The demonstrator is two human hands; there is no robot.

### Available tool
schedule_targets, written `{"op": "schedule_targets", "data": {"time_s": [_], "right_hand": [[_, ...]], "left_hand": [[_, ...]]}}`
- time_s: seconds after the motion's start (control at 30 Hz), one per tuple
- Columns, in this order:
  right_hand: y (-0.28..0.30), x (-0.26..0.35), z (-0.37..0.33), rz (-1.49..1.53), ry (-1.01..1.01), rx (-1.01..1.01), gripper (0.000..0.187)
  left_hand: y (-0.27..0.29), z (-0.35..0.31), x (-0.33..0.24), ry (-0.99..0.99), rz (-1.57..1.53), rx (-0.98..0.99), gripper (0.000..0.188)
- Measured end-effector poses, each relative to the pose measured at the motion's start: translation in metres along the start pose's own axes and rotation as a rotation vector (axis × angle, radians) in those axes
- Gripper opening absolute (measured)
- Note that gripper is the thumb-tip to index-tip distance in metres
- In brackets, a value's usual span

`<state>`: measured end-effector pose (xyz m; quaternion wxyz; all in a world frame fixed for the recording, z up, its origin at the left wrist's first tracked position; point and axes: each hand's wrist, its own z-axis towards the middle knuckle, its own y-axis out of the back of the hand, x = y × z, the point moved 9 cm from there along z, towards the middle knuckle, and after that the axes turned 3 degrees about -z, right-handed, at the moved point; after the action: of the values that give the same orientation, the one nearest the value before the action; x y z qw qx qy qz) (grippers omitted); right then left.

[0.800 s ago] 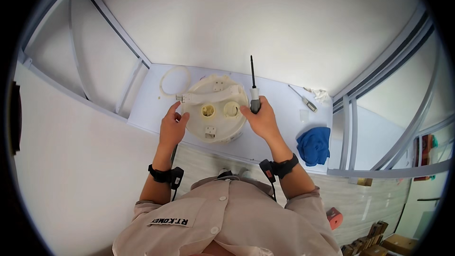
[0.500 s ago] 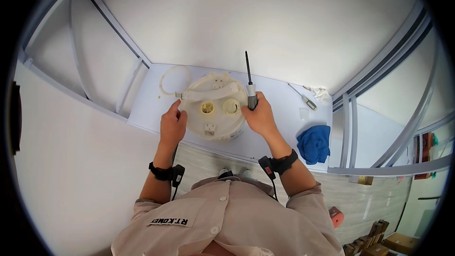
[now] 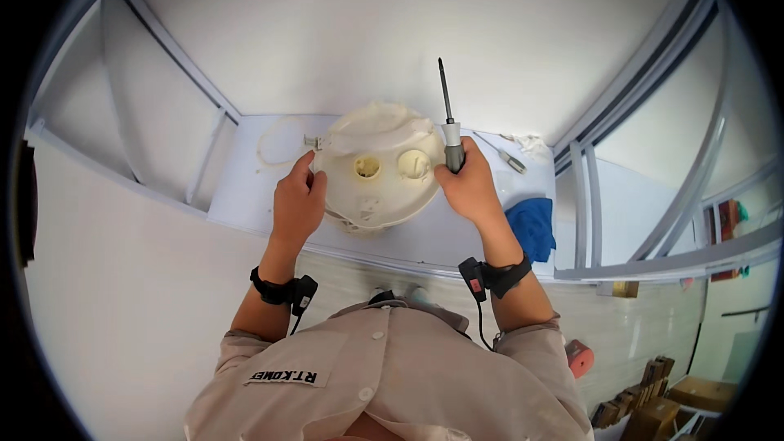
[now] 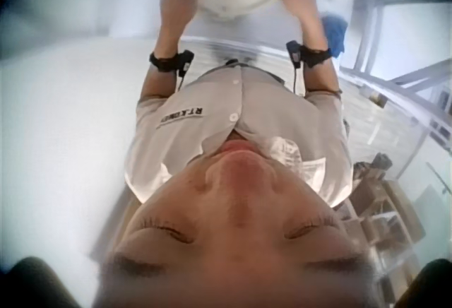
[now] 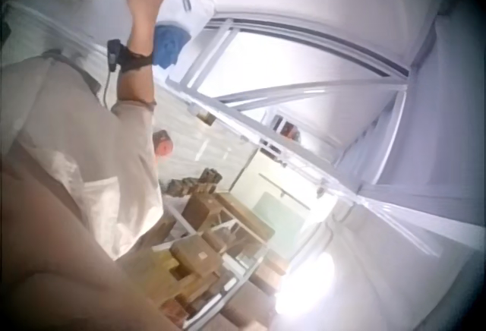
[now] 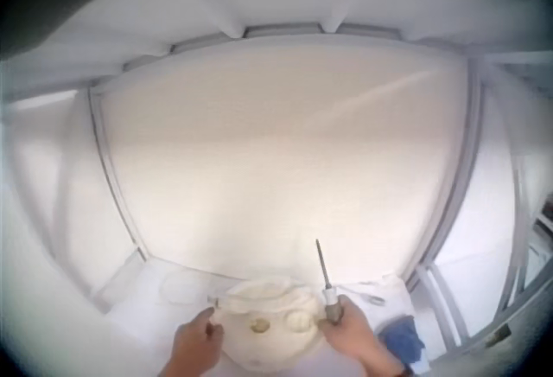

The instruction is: The person uses a screwdriver to fasten screws into a white plastic light fixture base and then attaches a circular cover. The person also handles a small cylindrical component and secures it to the fixture.

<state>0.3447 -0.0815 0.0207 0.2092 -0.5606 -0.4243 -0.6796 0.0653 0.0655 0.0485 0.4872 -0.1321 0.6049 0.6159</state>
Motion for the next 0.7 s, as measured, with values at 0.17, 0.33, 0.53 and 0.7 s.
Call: {"op": "schedule_targets", "data": {"time_s": [0.17, 0.33, 0.53, 0.7], "right_hand": [[0.051, -0.001, -0.026, -0.064, 0.022, -0.13, 0.023], [0.096, -0.035, -0.053, -0.075, -0.09, -0.214, 0.032], [0.148, -0.084, -0.084, -0.148, -0.059, -0.318, 0.025], [0.134, -0.127, -0.092, -0.268, -0.055, -0.323, 0.031]], "left_hand": [[-0.04, -0.005, -0.028, -0.043, -0.011, 0.141, 0.049], [-0.09, -0.011, -0.062, -0.107, -0.001, 0.335, 0.053], [-0.158, -0.038, -0.085, -0.098, 0.055, 0.53, 0.064], [-0.195, -0.053, -0.053, -0.123, 0.111, 0.57, 0.064]]}}
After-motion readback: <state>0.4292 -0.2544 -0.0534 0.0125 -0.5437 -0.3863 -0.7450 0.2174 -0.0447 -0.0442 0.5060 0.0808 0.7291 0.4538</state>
